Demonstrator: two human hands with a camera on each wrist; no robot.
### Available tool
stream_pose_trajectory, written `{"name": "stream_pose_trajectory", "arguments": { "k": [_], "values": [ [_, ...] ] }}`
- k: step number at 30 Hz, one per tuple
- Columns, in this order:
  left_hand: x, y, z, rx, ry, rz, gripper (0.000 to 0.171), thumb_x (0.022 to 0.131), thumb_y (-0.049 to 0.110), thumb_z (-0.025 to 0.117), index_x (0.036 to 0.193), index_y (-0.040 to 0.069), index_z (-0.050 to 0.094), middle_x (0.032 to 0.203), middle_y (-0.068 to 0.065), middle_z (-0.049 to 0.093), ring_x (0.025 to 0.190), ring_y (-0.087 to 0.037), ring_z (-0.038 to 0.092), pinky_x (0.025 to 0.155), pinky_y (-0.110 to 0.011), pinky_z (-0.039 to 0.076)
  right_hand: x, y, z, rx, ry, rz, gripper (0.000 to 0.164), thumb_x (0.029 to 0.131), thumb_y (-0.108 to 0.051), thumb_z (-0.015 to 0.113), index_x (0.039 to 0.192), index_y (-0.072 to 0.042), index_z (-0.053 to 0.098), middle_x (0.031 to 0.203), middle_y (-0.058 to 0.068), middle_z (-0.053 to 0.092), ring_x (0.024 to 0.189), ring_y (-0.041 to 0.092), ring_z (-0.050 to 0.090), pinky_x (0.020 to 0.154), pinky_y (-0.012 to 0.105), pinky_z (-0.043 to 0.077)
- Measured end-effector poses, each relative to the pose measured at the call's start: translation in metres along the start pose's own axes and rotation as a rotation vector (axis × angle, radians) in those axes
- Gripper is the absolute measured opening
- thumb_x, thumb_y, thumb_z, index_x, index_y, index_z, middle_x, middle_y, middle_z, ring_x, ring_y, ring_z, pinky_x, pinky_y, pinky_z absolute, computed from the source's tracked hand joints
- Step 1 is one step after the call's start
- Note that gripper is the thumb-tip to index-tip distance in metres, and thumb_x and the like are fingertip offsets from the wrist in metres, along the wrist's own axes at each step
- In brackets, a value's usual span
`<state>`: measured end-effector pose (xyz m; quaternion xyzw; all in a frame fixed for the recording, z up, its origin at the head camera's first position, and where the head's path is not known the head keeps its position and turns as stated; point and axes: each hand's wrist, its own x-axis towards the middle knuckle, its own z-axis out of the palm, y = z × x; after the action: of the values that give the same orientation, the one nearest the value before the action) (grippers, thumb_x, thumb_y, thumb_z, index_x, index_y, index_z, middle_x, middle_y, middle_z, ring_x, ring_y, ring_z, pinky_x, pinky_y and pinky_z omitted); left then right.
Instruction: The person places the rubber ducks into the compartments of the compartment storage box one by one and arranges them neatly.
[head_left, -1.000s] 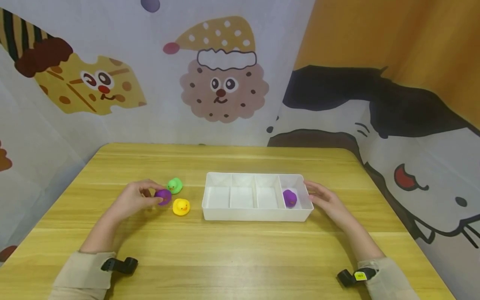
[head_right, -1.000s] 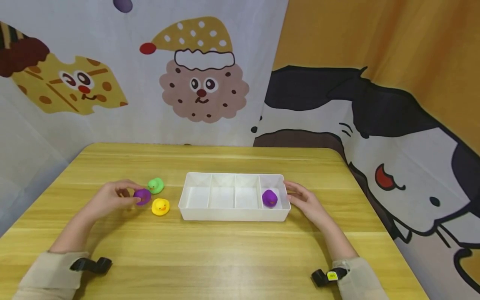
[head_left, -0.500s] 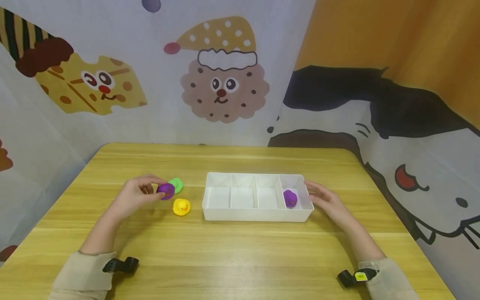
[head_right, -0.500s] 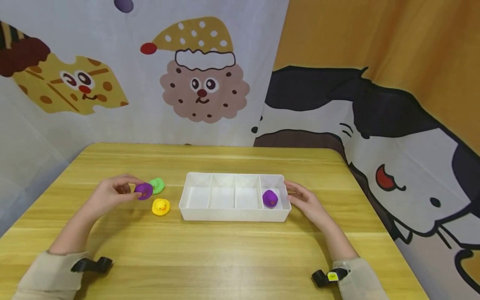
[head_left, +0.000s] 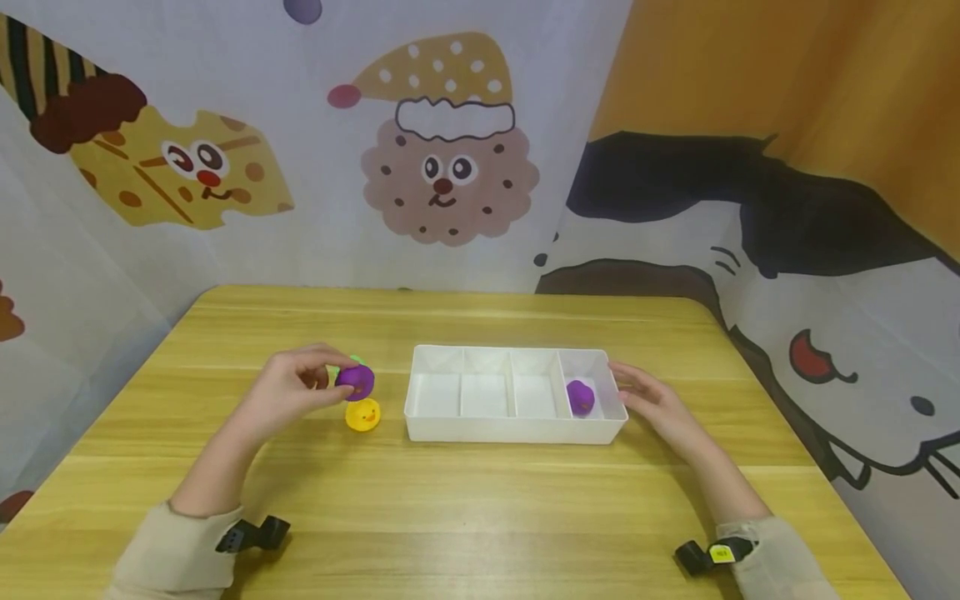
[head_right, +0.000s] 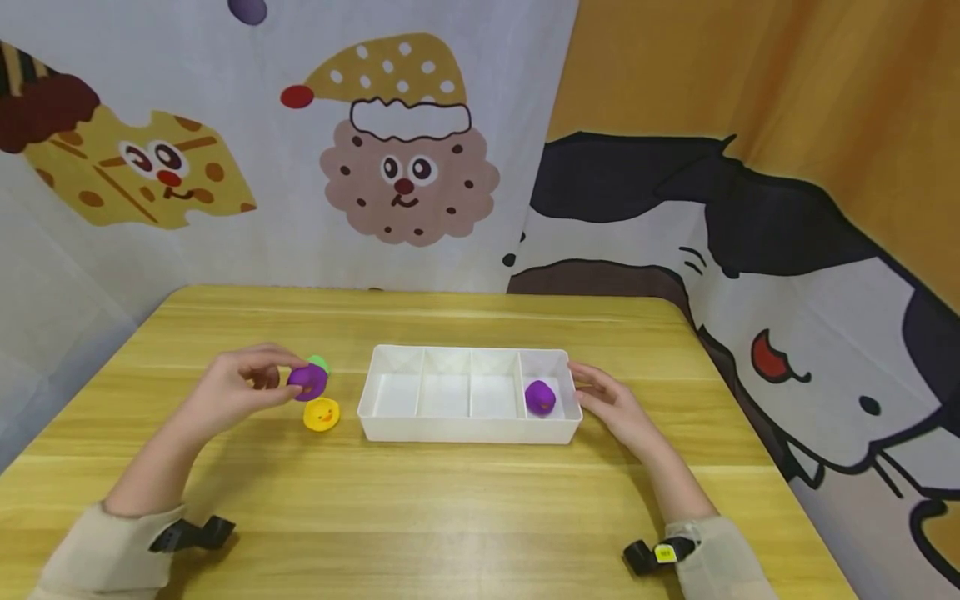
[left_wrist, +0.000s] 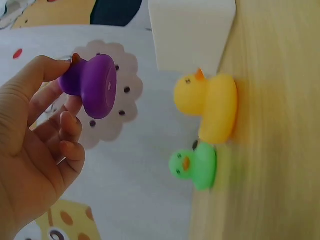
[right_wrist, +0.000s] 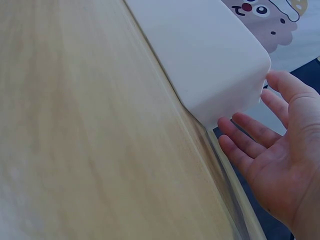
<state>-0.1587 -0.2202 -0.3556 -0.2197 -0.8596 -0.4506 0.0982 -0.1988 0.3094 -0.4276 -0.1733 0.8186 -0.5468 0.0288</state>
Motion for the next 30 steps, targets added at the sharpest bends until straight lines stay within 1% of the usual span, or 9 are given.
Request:
{"name": "stream_pose_trajectory", "arguments": {
  "k": [9, 12, 17, 20, 26, 30],
  "values": [
    [0.012, 0.025, 0.014, -0.032, -0.050, 0.033, 0.026, 0.076, 0.006, 0.080, 0.101, 0.015, 0.074, 0.096, 0.006, 0.066, 0.065, -0.018, 0.050, 0.050, -0.026, 0.041, -0.002, -0.003, 0.001, -0.017, 0.001, 0.021, 0.049, 0.098, -0.017, 0.055, 0.143, -0.003, 0.041, 0.138, 0.022, 0.047, 0.110, 0.006, 0.054, 0.091, 0.019, 0.040],
    [0.017, 0.031, 0.019, -0.058, -0.073, 0.033, 0.025, 0.077, 0.007, 0.080, 0.100, 0.015, 0.074, 0.097, 0.005, 0.066, 0.066, -0.019, 0.050, 0.050, -0.026, 0.040, -0.002, -0.003, 0.001, -0.016, 0.001, 0.020, 0.049, 0.098, -0.017, 0.055, 0.143, -0.004, 0.041, 0.138, 0.022, 0.047, 0.110, 0.006, 0.054, 0.091, 0.019, 0.041],
    [0.027, 0.038, 0.028, -0.119, -0.127, 0.038, 0.023, 0.078, 0.008, 0.080, 0.100, 0.012, 0.075, 0.097, 0.002, 0.067, 0.067, -0.020, 0.051, 0.052, -0.026, 0.042, -0.001, -0.002, 0.001, -0.012, 0.001, 0.013, 0.049, 0.098, -0.016, 0.055, 0.143, -0.003, 0.041, 0.138, 0.022, 0.047, 0.110, 0.006, 0.055, 0.091, 0.019, 0.040],
    [0.033, 0.043, 0.035, -0.154, -0.159, 0.061, 0.023, 0.077, 0.006, 0.080, 0.099, 0.010, 0.075, 0.098, 0.001, 0.068, 0.066, -0.020, 0.052, 0.053, -0.026, 0.043, -0.001, -0.002, 0.001, -0.006, 0.000, 0.009, 0.049, 0.098, -0.016, 0.055, 0.143, -0.003, 0.041, 0.138, 0.022, 0.047, 0.111, 0.007, 0.055, 0.091, 0.019, 0.040],
    [0.046, 0.051, 0.051, -0.198, -0.239, 0.115, 0.024, 0.077, 0.004, 0.079, 0.100, 0.011, 0.075, 0.101, 0.003, 0.067, 0.062, -0.019, 0.052, 0.053, -0.025, 0.043, 0.000, -0.001, 0.001, 0.001, 0.000, -0.001, 0.049, 0.098, -0.015, 0.055, 0.143, -0.002, 0.041, 0.137, 0.023, 0.047, 0.111, 0.008, 0.055, 0.091, 0.019, 0.041],
    [0.054, 0.056, 0.060, -0.199, -0.286, 0.125, 0.024, 0.078, 0.008, 0.078, 0.101, 0.014, 0.075, 0.102, 0.004, 0.067, 0.063, -0.019, 0.052, 0.052, -0.026, 0.043, 0.000, -0.001, 0.001, 0.003, -0.002, 0.002, 0.049, 0.098, -0.015, 0.055, 0.143, -0.002, 0.040, 0.137, 0.023, 0.047, 0.111, 0.008, 0.054, 0.091, 0.019, 0.041]
  ]
}}
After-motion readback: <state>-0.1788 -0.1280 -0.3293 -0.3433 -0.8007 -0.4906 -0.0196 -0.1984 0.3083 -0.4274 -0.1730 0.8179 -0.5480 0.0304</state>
